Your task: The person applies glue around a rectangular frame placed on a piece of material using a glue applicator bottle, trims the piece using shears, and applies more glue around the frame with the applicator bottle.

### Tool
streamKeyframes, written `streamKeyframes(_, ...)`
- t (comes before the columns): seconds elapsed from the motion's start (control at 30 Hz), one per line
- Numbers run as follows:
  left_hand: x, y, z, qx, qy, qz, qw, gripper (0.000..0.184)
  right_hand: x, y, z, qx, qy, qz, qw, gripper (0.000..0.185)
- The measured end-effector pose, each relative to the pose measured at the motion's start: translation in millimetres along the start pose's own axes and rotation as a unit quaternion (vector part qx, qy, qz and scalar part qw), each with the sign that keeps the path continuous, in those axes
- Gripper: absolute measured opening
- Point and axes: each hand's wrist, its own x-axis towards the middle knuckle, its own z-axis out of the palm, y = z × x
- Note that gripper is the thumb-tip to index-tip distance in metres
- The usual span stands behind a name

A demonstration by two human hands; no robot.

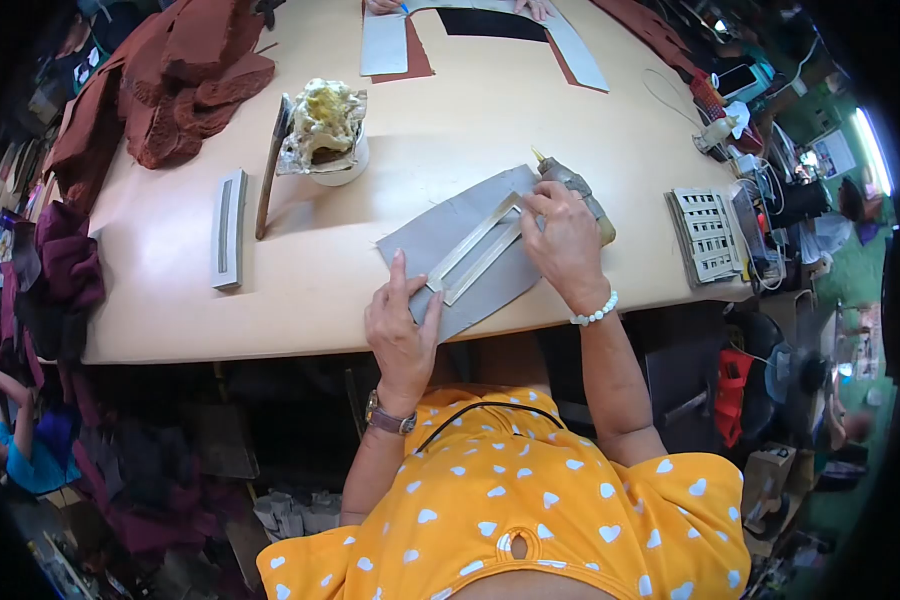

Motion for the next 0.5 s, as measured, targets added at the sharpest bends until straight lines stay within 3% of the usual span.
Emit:
streamKeyframes(0.13,-2,-4,3,0.038,0.005,0.027,0.999,0.062,4,14,-2,0.051,0.029,0.012,0.998,0.012)
streamKeyframes(0.27,-4,-2,4,-0.002,-0.009,-0.006,1.000,0.066,-1,46,-36,0.267,-0.004,0.118,0.956,0.011)
streamKeyframes(0.4,-3,0,5,0.005,-0.006,0.000,1.000,0.066,-29,116,-81,0.421,0.128,0.320,0.839,0.013)
streamKeyframes(0.5,-1,3,5,0.001,-0.005,-0.003,1.000,0.063,-67,191,-102,0.519,0.268,0.344,0.736,0.021)
